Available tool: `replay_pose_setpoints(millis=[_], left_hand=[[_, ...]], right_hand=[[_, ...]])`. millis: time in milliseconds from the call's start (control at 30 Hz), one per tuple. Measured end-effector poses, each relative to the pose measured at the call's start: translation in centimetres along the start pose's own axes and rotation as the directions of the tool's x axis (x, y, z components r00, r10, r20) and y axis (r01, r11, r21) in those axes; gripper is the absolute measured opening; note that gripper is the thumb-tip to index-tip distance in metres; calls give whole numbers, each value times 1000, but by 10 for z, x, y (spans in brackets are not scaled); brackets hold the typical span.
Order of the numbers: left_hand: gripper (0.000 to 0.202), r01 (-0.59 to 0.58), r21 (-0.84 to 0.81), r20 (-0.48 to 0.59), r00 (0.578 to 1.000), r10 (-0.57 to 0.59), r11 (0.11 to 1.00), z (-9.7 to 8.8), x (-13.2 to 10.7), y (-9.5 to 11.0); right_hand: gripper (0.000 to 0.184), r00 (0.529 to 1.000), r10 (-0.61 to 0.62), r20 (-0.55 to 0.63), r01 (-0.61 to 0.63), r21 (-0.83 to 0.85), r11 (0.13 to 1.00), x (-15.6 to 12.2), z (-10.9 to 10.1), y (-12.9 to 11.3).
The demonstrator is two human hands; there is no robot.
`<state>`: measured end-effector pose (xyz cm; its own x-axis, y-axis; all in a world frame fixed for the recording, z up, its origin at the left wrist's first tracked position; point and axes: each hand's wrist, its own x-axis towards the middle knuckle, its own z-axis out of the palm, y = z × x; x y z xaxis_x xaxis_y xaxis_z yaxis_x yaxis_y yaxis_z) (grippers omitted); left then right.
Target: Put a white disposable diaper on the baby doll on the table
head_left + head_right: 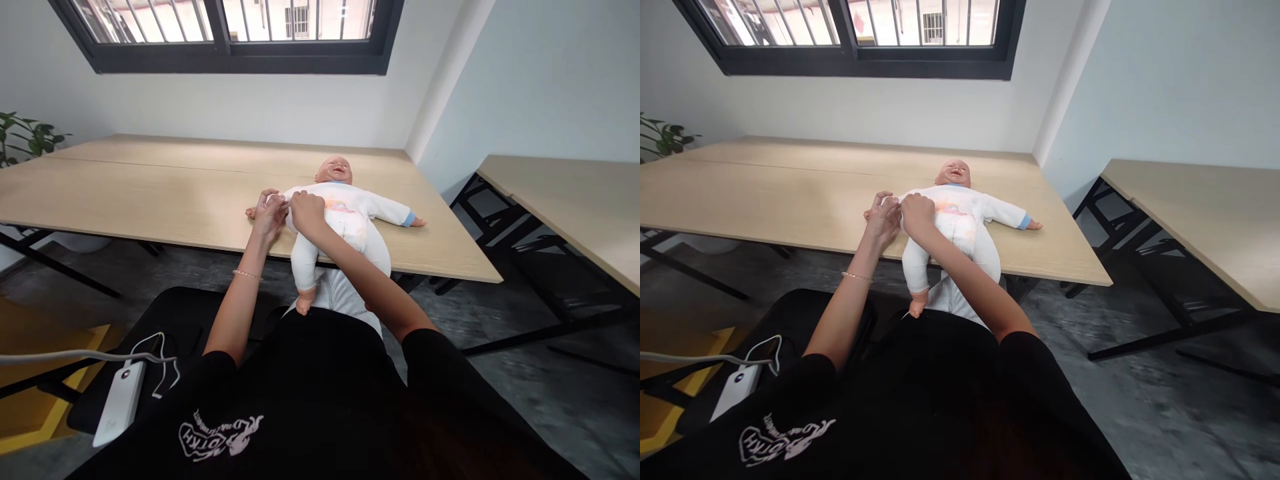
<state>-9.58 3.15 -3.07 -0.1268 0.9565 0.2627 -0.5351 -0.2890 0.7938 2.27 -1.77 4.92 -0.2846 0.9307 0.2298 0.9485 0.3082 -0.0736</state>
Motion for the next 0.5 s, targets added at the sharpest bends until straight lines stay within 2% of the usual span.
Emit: replay_pose_setpoints(millis=[100,200,400,500], left_hand=[[42,26,47,93,995,-31,999,5,-4,2],[46,54,59,184,981,-64,997,8,-9,3],[39,98,50,186,977,-106,994,12,-16,4],[36,101,18,193,976,-102,995,13,-18,5]], right_hand=[[36,997,30,-66,-28,30,999,-7,-2,-1],[33,997,58,-43,-55,59,997,-12,-7,-2],[34,994,103,33,-107,128,986,-14,-18,6],[33,993,115,23,-117,152,981,-14,-20,13]])
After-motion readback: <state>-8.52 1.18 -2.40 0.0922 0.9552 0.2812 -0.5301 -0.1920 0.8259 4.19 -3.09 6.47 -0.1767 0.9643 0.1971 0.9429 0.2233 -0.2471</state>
